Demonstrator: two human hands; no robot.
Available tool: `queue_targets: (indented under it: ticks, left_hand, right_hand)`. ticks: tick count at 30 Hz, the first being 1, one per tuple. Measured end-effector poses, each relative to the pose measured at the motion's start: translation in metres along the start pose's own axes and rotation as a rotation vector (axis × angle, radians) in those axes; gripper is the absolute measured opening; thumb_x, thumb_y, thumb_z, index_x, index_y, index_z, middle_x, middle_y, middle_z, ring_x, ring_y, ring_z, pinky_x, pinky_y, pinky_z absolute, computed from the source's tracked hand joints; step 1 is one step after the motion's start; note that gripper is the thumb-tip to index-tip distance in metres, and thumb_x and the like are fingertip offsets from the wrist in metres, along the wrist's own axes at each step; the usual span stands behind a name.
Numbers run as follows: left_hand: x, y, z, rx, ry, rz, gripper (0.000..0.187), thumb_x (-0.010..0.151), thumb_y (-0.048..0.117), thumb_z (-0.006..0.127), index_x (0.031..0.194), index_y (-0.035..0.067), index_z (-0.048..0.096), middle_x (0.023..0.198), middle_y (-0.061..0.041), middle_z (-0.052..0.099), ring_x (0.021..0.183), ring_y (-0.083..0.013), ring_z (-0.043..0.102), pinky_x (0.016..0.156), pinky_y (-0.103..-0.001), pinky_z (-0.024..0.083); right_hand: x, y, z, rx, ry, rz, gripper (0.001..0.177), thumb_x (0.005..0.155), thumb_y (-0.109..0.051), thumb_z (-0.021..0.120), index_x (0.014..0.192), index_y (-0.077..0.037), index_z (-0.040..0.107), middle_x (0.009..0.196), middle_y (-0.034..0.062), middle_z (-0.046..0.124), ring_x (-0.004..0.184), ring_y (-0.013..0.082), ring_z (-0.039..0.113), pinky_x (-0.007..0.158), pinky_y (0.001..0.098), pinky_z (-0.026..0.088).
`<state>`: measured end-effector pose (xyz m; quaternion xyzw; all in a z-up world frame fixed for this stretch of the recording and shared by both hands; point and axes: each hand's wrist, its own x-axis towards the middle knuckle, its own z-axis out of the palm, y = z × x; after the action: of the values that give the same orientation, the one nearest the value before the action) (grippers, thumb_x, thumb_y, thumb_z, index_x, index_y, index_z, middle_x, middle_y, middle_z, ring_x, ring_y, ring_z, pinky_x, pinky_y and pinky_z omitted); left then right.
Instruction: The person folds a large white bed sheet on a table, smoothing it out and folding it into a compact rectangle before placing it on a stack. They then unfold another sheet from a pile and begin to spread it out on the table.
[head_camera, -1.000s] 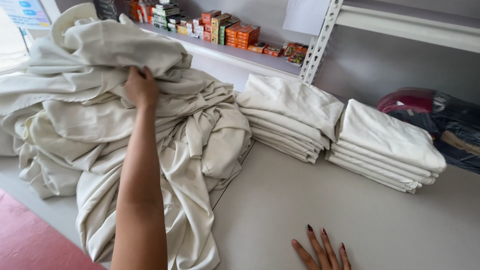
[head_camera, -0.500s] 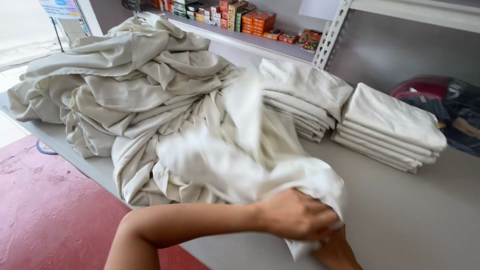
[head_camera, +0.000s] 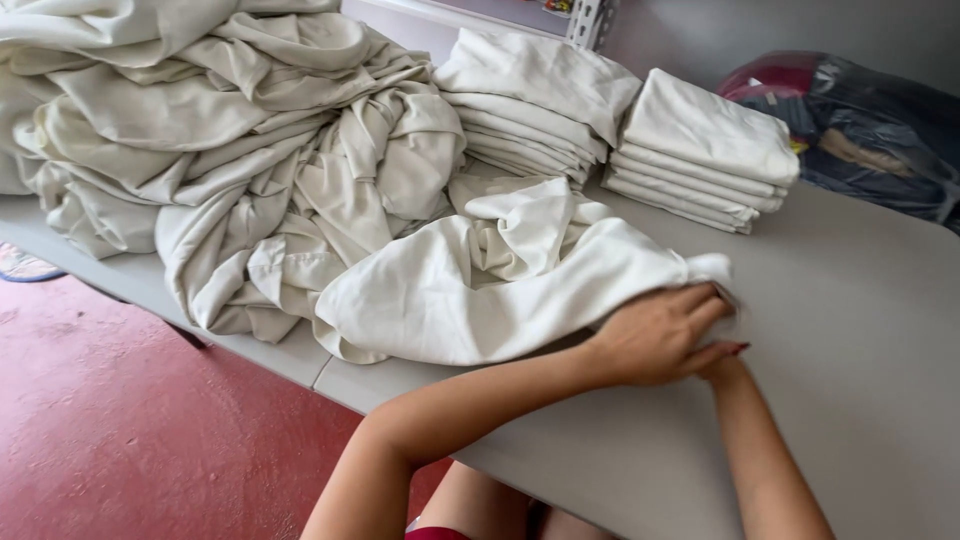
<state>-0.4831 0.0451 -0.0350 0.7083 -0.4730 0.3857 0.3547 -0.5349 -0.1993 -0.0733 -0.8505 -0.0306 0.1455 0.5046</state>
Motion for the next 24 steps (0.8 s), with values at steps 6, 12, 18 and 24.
queue_targets:
  ticks: [6,12,18,24]
  left_hand:
    - [-0.064,-0.078,0.004,0.111,-0.052,0.013,0.076,0.099,0.061,0.062,0.152,0.009,0.051,0.133,-0.016,0.065,0.119,-0.0319,0.07,0.102,-0.043,0.056]
    - [-0.066,-0.083,-0.013,-0.15,-0.639,-0.234,0.101,0.09,0.07,0.061,0.162,0.005,0.031,0.163,-0.02,0.044,0.151,-0.0318,0.043,0.126,-0.041,0.028]
    - [-0.058,-0.069,-0.038,-0.108,-0.337,-0.105,0.038,0.099,0.015,0.065,0.133,-0.003,0.063,0.135,-0.021,0.065,0.123,-0.0361,0.065,0.108,-0.044,0.05]
    - [-0.026,-0.069,-0.091,-0.649,-0.149,-0.739,0.02,0.104,0.015,0.051,0.11,0.01,0.069,0.103,-0.004,0.075,0.096,-0.0158,0.066,0.086,-0.03,0.052]
  right_hand:
    - [0.042,0.042,-0.097,0.361,0.061,0.055,0.042,0.092,0.008,0.054,0.132,0.011,0.062,0.129,0.0244,0.067,0.116,0.037,0.06,0.092,0.0464,0.043]
    - [0.051,0.116,-0.105,0.697,0.199,-0.05,0.027,0.091,0.008,0.057,0.116,0.007,0.068,0.109,0.0234,0.073,0.101,0.0358,0.069,0.083,0.0413,0.051]
    - [0.036,0.062,-0.078,0.82,0.248,-0.224,0.031,0.098,-0.003,0.052,0.124,0.001,0.069,0.119,0.014,0.072,0.11,0.0272,0.067,0.09,0.0348,0.051]
    - [0.024,0.041,-0.08,0.758,0.431,-0.267,0.027,0.103,-0.006,0.058,0.127,-0.002,0.069,0.116,0.0075,0.074,0.104,0.017,0.07,0.087,0.0244,0.055]
